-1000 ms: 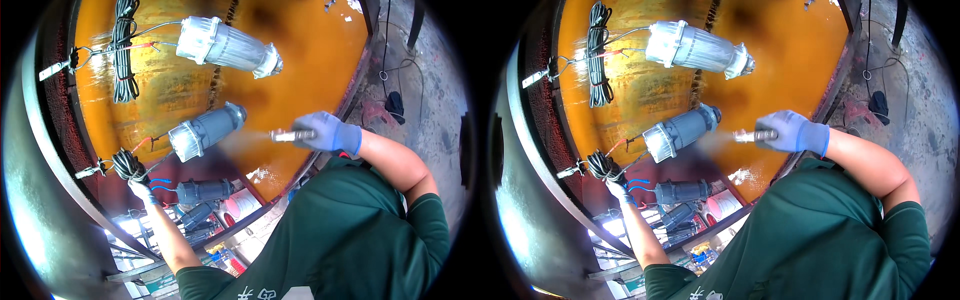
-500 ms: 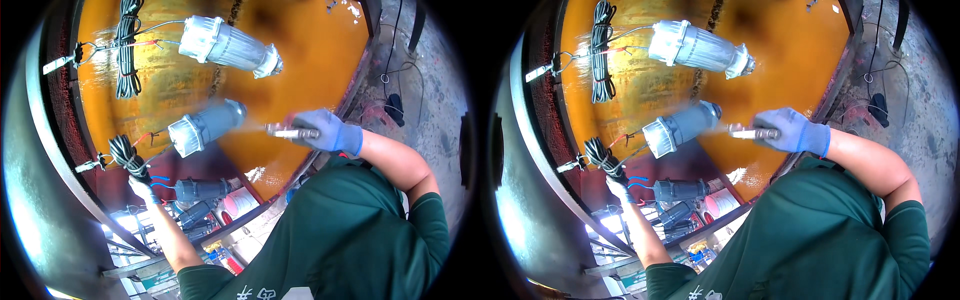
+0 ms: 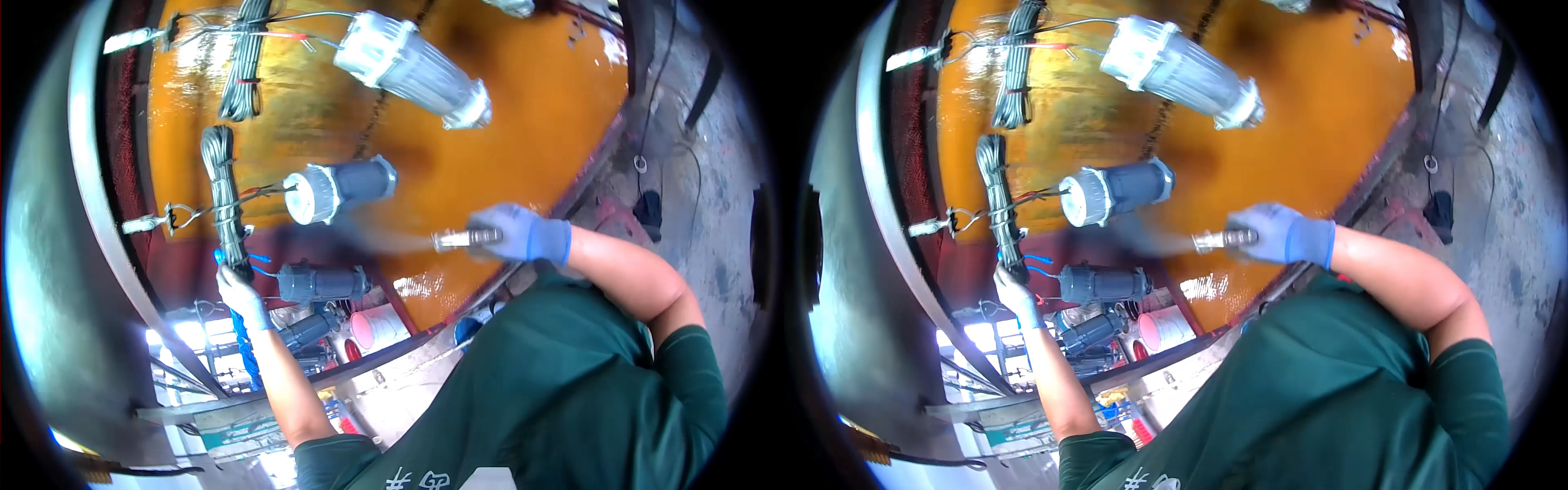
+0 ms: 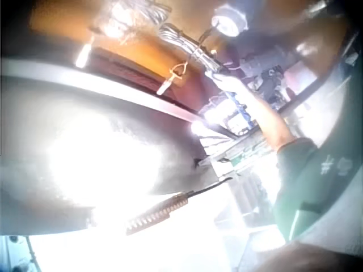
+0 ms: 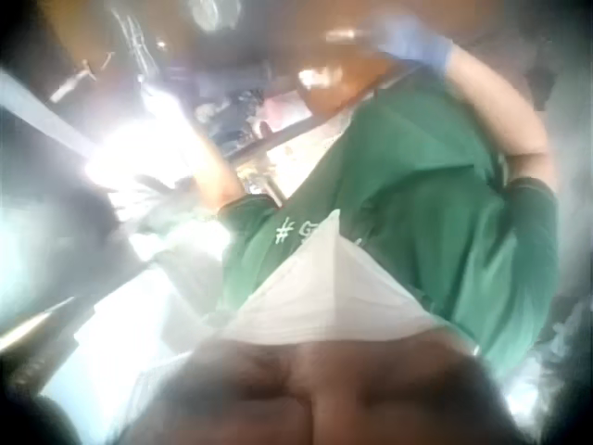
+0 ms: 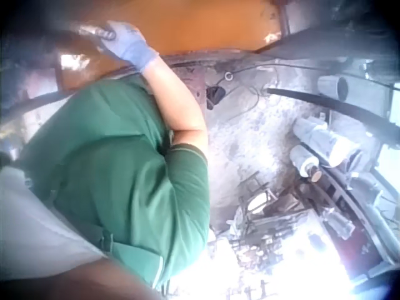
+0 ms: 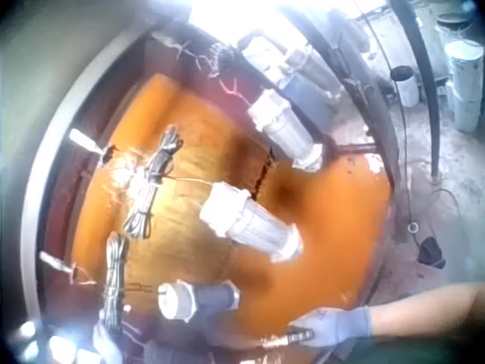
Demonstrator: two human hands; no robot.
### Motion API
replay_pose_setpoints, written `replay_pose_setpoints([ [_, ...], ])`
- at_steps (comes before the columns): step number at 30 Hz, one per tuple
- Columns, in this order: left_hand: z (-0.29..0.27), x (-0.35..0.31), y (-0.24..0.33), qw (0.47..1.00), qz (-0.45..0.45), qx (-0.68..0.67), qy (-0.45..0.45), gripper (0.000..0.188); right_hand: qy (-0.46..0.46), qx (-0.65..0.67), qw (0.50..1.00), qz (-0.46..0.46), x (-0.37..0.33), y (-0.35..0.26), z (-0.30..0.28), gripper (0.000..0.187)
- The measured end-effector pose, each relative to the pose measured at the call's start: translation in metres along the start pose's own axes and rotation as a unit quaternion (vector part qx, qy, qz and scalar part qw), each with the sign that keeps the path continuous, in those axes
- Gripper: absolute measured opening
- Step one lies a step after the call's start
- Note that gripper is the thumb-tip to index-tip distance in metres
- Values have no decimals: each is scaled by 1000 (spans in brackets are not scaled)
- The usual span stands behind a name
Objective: The person spray paints hanging motor housings using a spray gun while turning them by their cables, presses a button on a control panel to advance the overhead rack, and spray paints the next housing.
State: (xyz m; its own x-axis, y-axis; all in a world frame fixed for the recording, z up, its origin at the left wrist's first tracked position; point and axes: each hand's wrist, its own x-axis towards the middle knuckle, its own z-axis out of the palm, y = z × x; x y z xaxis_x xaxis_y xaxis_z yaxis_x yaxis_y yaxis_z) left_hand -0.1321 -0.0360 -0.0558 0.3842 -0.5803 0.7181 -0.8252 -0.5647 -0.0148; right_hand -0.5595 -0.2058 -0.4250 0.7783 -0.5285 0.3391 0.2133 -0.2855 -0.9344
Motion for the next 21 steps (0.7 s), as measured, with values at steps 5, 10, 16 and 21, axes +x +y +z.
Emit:
replay_pose_setpoints([
  [5, 1, -21, -8, 992, 108, 40, 43, 44, -138, -108, 983, 57, 14, -55, -15, 24],
  [10, -14, -33, -5, 987, 148, 12, 64, 48, 58, -8, 997, 57, 47, -139, -40, 19],
  [16, -5, -18, -25, 981, 161, -39, 100, 46, -163, -105, 981, -6, 68, -223, -41, 21],
  [21, -5, -5, -63, 981, 119, -67, 137, 46, -11, -212, 977, -21, 73, -242, -21, 19],
])
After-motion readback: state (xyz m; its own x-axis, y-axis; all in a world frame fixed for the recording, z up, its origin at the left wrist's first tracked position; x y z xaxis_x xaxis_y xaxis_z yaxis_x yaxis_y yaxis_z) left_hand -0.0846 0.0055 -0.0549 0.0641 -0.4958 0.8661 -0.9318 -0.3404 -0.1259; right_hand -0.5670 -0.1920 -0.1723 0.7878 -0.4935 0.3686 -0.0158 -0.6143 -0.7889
